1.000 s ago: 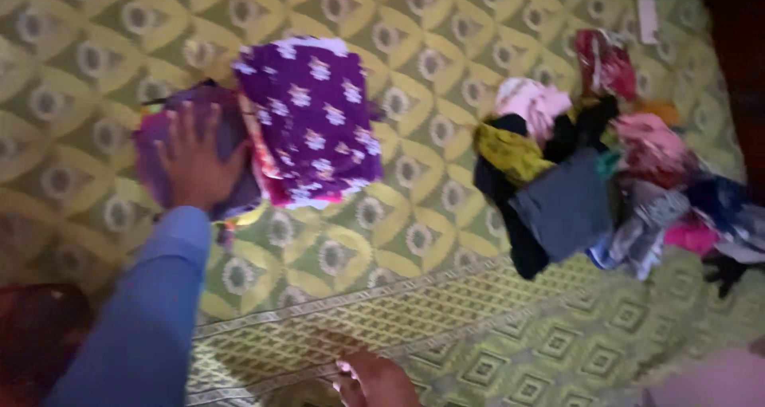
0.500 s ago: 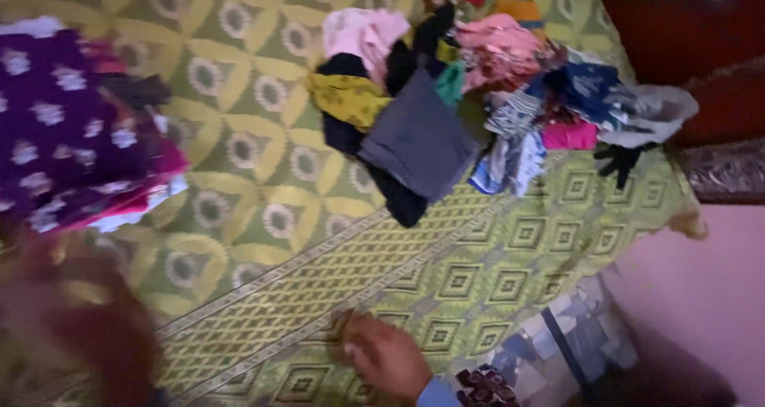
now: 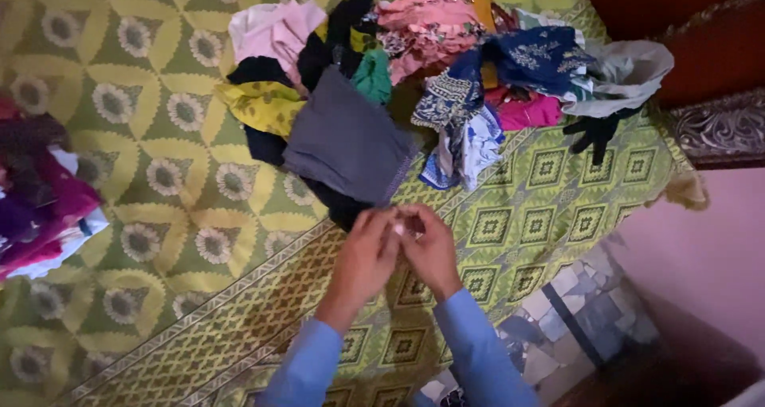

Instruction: The person folds several garments one by one on a patterned bedsheet. They smooth and fold a lime green top, a purple patterned cloth, dark gray pants, a blue patterned cloth, and a white cloth with blue floral print, stacking each folded item on the left side of the bed.

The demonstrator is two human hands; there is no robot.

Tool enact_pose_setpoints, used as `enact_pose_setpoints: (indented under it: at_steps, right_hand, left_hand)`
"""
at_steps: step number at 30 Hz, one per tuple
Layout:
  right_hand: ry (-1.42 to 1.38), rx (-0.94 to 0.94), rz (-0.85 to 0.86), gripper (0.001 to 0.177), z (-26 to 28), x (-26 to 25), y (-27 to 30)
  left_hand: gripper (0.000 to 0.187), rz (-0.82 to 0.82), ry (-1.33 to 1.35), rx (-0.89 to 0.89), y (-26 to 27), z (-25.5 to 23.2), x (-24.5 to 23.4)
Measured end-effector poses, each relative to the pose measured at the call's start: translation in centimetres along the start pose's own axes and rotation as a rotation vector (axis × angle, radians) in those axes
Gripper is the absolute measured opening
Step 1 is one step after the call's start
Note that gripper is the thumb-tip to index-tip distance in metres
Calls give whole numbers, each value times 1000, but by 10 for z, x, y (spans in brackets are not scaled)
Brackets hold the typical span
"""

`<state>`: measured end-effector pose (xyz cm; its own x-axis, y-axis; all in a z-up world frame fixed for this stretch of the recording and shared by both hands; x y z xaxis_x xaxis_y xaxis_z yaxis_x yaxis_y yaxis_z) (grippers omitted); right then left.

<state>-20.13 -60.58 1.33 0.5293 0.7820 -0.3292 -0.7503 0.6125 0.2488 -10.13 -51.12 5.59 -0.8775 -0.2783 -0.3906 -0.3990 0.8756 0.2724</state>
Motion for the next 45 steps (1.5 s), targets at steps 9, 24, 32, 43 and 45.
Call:
enact_pose_setpoints:
  at_steps: [9, 24, 32, 43, 45]
  right_hand:
    - [-405, 102, -55, 28, -61, 15, -55]
    - [-470, 30, 15, 35, 75, -44, 53]
    - [-266, 255, 276, 38, 37, 5, 58]
    - [-419, 48, 785, 48, 128, 111, 98]
    - [-334, 226, 747, 43, 92, 117, 105]
  left_hand:
    - [56, 27, -514, 109, -18, -11, 0]
    - [31, -512, 745, -105, 121, -15, -80]
    - [46, -593, 1005, -449, 158, 59, -103]
    - [40, -165, 952, -368, 221, 96, 14]
    - [37, -253, 882, -464, 242, 99, -15]
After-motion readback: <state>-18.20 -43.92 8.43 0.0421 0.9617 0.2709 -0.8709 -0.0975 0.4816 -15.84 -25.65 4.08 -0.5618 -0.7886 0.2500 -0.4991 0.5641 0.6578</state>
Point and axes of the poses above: each hand's wrist, its own y-axis away from the middle knuckle, its own x-axis out of the palm, z = x × y, the point moved 9 cm from there along -y, towards the middle knuckle, and after that the axes turned 10 degrees about z, right-handed, at the moved point
